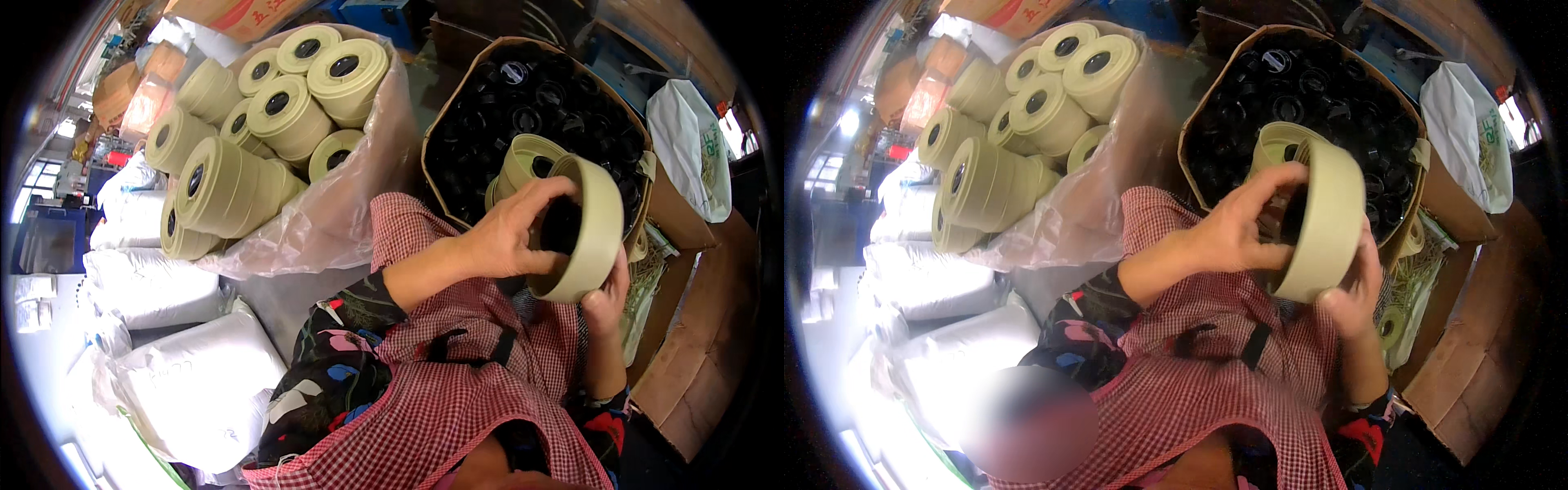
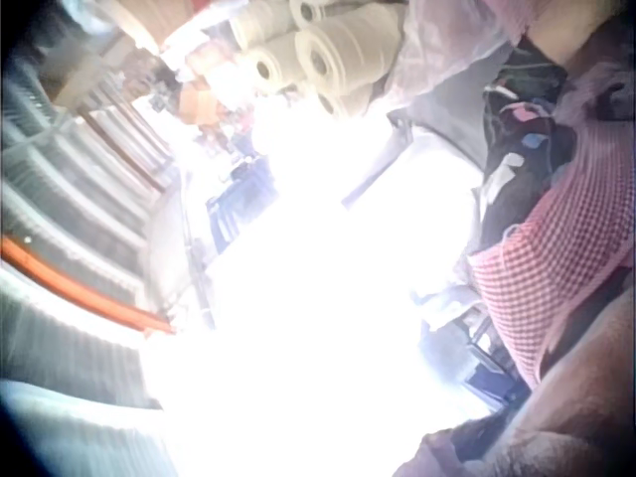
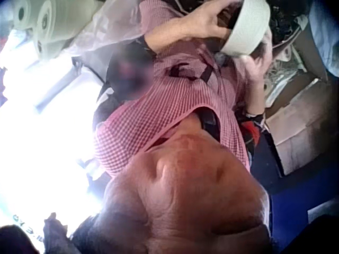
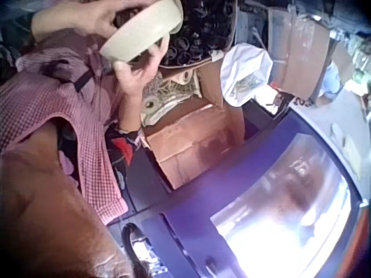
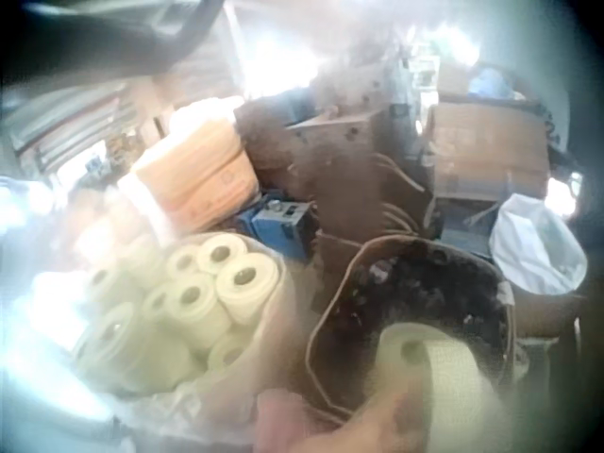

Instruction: The person assembles oil filters by picking up black internal components and inserting them into large beige cylindrical filter housings, then stacks the completed filters into a plastic-lined bag.

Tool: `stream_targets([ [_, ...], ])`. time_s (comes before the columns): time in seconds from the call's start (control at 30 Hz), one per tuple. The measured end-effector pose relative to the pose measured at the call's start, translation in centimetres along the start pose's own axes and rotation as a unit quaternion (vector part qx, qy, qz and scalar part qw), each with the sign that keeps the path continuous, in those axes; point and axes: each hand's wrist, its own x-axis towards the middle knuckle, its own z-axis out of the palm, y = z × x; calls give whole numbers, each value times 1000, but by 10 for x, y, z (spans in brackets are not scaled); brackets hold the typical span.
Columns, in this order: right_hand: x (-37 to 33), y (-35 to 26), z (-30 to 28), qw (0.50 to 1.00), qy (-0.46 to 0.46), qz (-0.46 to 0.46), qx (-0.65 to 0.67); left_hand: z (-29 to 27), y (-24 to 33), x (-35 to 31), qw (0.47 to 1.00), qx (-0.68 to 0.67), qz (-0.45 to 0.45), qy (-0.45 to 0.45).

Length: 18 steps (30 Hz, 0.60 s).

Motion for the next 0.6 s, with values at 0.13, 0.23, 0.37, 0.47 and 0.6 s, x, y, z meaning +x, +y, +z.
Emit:
stream_targets([
  [0.13,5,-17,7,975,-90,-150,-134,13,6,-17,947,-297,-120,10],
  [0.23,4,-31,5,906,-151,-275,-286,5,10,-23,908,-321,-263,-54],
  [0.37,-6,-41,4,828,-199,-372,-369,11,16,-27,816,-441,-356,-114],
  [0.47,-13,-17,2,958,-124,-158,-204,15,14,-26,946,-200,-248,-61],
  [0.6,-23,-6,-9,867,31,342,362,12,11,-22,963,13,-213,-165],
])
